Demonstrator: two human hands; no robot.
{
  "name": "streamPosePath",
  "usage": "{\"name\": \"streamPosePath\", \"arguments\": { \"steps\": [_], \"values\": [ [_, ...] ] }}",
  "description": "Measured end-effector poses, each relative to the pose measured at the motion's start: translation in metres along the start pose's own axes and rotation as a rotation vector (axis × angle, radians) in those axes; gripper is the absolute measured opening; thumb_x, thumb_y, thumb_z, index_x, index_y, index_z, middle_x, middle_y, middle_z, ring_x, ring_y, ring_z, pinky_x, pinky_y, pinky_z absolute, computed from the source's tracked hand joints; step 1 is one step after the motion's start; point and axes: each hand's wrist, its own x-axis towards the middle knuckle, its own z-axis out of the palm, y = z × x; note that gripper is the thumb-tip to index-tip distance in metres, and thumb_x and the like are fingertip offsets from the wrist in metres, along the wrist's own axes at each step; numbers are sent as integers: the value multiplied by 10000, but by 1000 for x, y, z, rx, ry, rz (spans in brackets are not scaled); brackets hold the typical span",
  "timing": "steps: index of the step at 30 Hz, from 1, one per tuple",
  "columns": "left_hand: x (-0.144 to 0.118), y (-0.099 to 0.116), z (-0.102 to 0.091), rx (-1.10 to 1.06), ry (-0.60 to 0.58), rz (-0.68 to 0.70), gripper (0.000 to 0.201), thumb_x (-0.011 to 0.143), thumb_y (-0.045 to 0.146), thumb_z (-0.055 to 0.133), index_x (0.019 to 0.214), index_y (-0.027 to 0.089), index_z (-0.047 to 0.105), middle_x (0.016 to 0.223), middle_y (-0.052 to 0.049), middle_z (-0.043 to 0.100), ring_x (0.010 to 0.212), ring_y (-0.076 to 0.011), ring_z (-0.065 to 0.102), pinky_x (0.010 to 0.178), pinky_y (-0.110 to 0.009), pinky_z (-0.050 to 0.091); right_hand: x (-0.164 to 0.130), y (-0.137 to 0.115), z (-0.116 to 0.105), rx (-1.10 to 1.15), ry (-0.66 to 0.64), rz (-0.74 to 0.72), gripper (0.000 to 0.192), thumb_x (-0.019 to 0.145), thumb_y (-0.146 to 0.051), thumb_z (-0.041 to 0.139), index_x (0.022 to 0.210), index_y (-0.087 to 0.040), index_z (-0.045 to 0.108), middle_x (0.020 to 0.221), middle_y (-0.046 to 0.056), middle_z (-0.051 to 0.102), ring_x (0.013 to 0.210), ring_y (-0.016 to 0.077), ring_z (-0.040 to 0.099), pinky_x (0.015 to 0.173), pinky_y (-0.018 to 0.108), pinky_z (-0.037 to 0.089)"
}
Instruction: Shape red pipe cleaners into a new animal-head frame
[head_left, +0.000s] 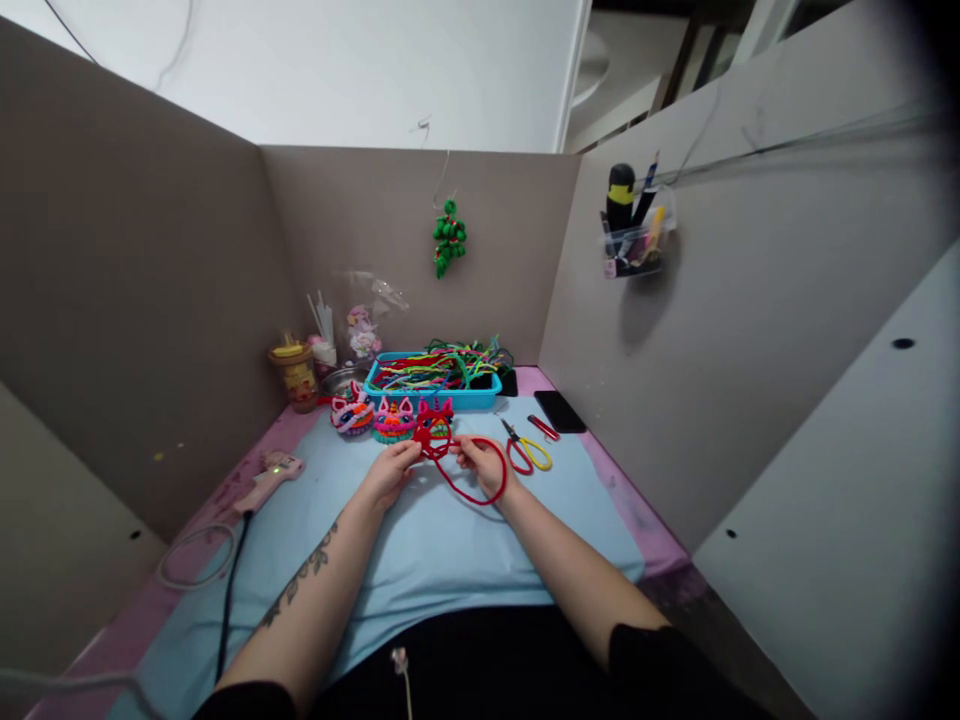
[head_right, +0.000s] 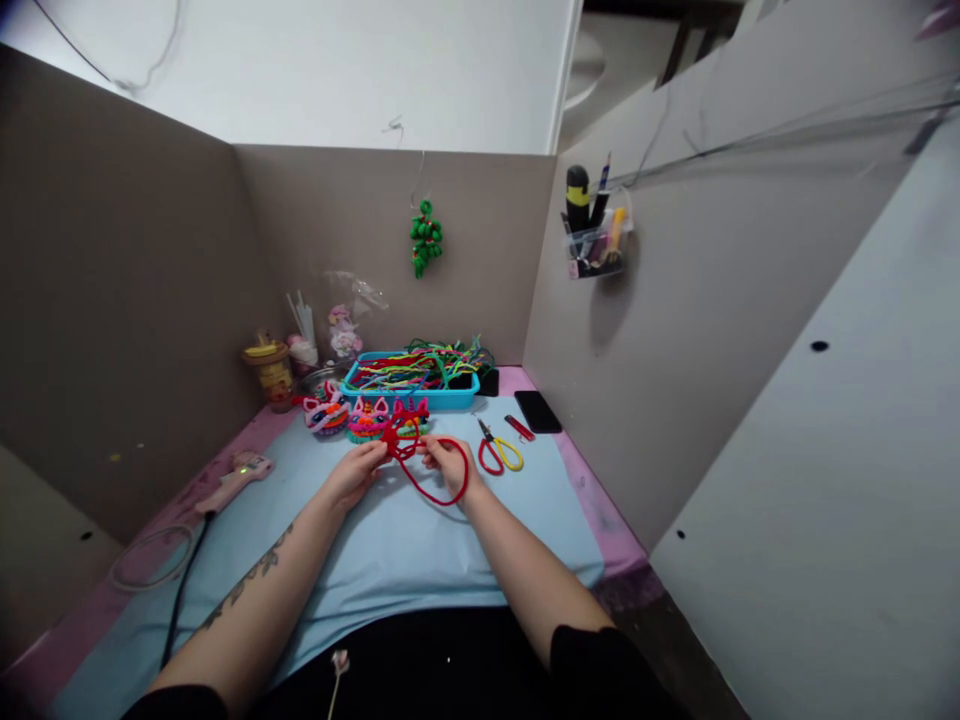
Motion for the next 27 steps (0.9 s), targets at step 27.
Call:
{"name": "streamPosePath", "arguments": {
  "steps": [27],
  "values": [
    [-4,-4,11,-73,-65,-9,215,658,270,731,777,133,616,739,-42,647,626,-127,633,497,-180,478,-20,-7,18,-607,-131,-309,246,772,-376,556,806,-185,708,764,24,699,720,189,614,707,300,469]
  ]
}}
